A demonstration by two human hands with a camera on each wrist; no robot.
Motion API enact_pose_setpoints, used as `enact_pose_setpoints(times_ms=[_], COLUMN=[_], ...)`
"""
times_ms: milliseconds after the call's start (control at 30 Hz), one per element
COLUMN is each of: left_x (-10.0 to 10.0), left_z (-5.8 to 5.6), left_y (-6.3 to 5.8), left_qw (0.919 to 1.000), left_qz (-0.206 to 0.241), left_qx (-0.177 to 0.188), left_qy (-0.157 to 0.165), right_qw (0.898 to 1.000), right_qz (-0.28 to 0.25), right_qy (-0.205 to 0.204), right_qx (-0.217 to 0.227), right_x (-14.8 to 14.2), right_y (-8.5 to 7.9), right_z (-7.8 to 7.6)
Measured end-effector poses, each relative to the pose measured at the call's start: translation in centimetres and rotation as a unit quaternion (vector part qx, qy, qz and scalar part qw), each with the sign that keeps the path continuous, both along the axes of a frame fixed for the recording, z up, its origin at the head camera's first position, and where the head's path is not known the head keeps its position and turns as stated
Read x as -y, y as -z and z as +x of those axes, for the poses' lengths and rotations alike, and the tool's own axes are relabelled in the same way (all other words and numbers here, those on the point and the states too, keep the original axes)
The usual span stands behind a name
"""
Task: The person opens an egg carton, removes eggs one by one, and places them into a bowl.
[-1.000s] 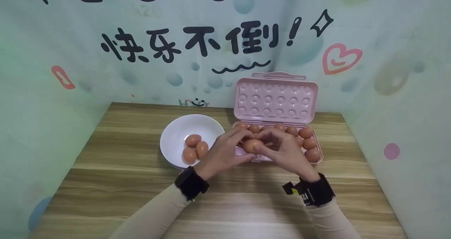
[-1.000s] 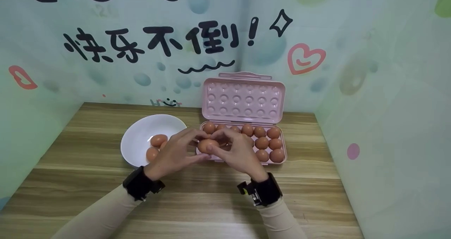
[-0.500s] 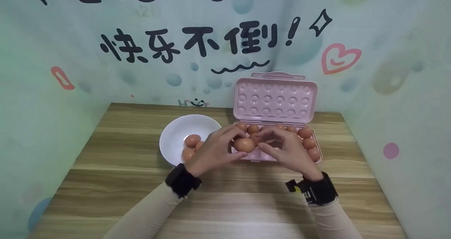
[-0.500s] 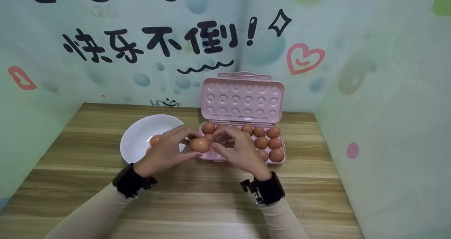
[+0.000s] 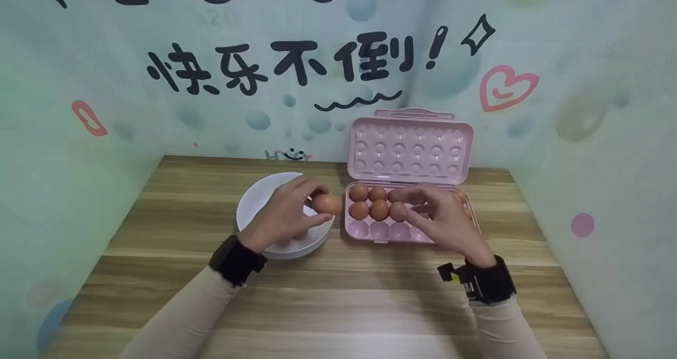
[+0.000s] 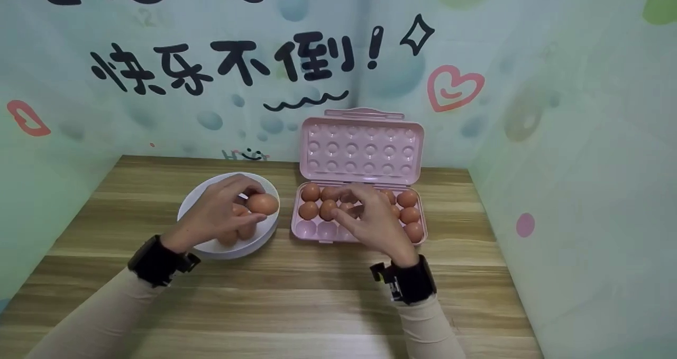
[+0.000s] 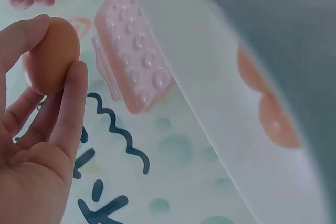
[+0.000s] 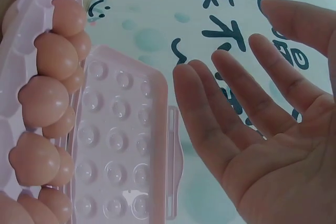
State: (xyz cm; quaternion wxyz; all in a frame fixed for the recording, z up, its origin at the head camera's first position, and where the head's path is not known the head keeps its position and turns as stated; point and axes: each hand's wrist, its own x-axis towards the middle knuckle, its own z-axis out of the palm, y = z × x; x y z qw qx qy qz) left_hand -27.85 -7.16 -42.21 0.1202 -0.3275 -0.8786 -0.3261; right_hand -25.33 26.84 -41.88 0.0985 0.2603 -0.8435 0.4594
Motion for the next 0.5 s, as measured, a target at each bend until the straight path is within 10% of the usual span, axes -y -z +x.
enact_pose_setpoints(times_ms=[500], left_x=[4.7], left_z=[-1.5], left_y=[-0.2], left_qw=[0.9958], left_qz=[-0.054], left_qx=[0.070], left_qy=[-0.023], right_qw=[0.999], right_qz=[0.041], right_qy=[-0.018], right_qx=[-0.019], right_x=[-0.6], right_y=[0.4], right_z=[-0.3])
